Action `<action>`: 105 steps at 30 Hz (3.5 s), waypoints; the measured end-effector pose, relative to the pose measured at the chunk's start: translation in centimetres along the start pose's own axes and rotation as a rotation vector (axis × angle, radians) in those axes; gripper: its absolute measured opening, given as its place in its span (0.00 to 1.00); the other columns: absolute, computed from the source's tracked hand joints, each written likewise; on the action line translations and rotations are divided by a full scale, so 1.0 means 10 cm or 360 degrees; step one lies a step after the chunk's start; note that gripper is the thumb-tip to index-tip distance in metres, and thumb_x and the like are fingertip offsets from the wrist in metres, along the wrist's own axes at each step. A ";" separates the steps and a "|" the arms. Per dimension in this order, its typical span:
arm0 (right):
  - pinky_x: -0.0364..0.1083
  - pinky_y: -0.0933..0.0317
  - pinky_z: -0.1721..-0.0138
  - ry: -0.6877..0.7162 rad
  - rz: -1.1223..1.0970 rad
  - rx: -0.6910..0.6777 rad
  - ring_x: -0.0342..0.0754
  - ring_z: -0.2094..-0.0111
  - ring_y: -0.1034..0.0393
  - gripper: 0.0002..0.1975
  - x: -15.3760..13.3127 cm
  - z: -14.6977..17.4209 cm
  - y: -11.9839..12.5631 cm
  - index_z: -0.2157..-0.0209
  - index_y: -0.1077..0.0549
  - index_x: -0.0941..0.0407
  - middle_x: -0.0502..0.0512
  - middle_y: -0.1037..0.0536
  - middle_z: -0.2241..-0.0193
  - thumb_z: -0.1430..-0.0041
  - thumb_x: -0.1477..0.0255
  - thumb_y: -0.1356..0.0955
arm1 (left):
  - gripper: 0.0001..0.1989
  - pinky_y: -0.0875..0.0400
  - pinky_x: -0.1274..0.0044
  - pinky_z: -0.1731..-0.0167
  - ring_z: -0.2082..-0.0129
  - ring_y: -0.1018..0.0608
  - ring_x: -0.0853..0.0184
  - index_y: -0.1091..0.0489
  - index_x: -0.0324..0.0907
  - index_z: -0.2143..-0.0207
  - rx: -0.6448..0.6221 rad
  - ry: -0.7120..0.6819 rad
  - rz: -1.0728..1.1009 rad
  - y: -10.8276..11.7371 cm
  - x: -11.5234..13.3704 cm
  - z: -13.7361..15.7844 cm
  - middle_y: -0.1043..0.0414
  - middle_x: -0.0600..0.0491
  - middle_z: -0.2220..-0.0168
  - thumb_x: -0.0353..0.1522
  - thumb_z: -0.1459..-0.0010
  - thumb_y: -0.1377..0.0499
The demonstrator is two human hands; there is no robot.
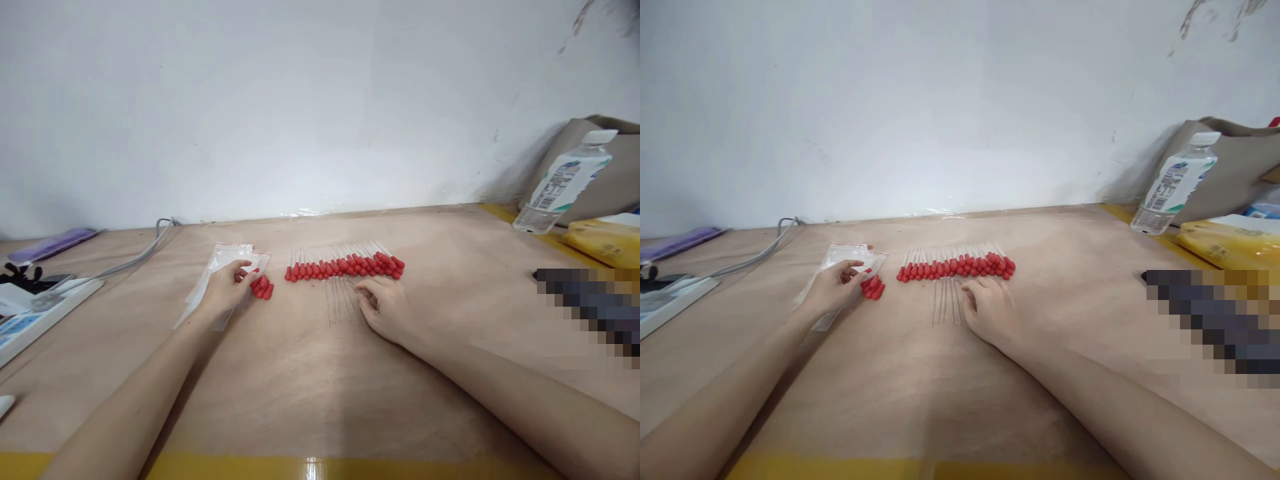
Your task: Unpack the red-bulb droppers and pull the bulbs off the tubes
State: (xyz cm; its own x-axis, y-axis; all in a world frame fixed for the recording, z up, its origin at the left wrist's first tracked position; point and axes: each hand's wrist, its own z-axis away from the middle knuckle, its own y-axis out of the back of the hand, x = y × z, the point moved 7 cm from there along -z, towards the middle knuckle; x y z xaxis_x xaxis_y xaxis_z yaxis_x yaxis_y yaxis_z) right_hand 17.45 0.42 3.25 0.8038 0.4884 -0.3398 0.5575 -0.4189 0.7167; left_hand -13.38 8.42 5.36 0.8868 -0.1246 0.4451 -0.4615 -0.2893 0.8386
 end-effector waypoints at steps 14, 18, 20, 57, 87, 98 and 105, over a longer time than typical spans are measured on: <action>0.47 0.45 0.63 -0.0062 -0.0236 -0.0052 0.46 0.69 0.33 0.12 -0.09 0.03 0.06 0.64 0.29 0.55 0.51 0.26 0.73 0.45 0.63 0.36 | 0.15 0.38 0.69 0.60 0.61 0.31 0.58 0.31 0.42 0.60 0.0231 -0.0749 -0.0515 -0.14 0.92 0.29 0.29 0.49 0.65 0.40 0.45 0.48; 0.46 0.45 0.65 -0.0058 -0.0292 -0.0033 0.46 0.68 0.33 0.10 -0.05 0.03 0.08 0.66 0.28 0.56 0.52 0.25 0.72 0.43 0.66 0.38 | 0.15 0.41 0.67 0.58 0.58 0.30 0.58 0.34 0.44 0.59 -0.0002 -0.0635 -0.0402 -0.25 0.96 0.13 0.27 0.51 0.65 0.41 0.43 0.51; 0.45 0.45 0.66 -0.0058 -0.0301 -0.0014 0.45 0.69 0.33 0.10 -0.03 0.02 0.09 0.67 0.28 0.56 0.52 0.25 0.72 0.42 0.67 0.39 | 0.14 0.42 0.66 0.56 0.58 0.30 0.59 0.34 0.45 0.59 -0.0113 -0.0568 -0.0320 -0.31 0.94 0.05 0.26 0.53 0.66 0.41 0.43 0.51; 0.54 0.47 0.50 0.0703 -0.0008 0.0088 0.48 0.56 0.34 0.07 -0.26 0.10 0.20 0.65 0.27 0.52 0.51 0.23 0.65 0.43 0.71 0.36 | 0.17 0.30 0.72 0.58 0.58 0.27 0.65 0.35 0.40 0.53 -0.0066 -0.1359 0.0481 -0.40 1.47 0.92 0.31 0.46 0.57 0.32 0.46 0.43; 0.47 0.37 0.53 0.1091 -0.0044 0.0065 0.45 0.59 0.30 0.07 -0.49 0.25 0.17 0.63 0.30 0.58 0.57 0.24 0.63 0.42 0.77 0.39 | 0.07 0.39 0.67 0.47 0.58 0.25 0.67 0.31 0.40 0.64 -0.0128 -0.1653 0.0320 -0.48 1.59 1.08 0.25 0.50 0.64 0.30 0.43 0.47; 0.49 0.37 0.52 0.1148 0.0032 0.0145 0.46 0.56 0.31 0.10 -0.47 0.31 0.21 0.60 0.30 0.60 0.57 0.24 0.61 0.43 0.79 0.38 | 0.05 0.40 0.68 0.47 0.56 0.26 0.67 0.32 0.40 0.64 -0.0143 -0.1665 0.0338 -0.46 1.57 1.09 0.25 0.50 0.63 0.29 0.42 0.47; 0.49 0.36 0.52 0.1175 0.0007 0.0187 0.47 0.56 0.31 0.10 -0.45 0.32 0.26 0.60 0.30 0.61 0.58 0.23 0.61 0.44 0.80 0.37 | 0.04 0.36 0.70 0.50 0.57 0.25 0.67 0.32 0.40 0.66 -0.0150 -0.1669 0.0370 -0.45 1.56 1.09 0.25 0.50 0.64 0.29 0.42 0.46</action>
State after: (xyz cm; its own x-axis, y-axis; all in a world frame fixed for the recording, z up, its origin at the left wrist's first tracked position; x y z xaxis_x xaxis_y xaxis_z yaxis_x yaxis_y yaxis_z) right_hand 15.95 -5.32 4.68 0.4807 0.8560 0.1900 0.6062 -0.4810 0.6333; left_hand 2.79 -2.56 5.10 0.3350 -0.9312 0.1434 -0.5818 -0.0847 0.8089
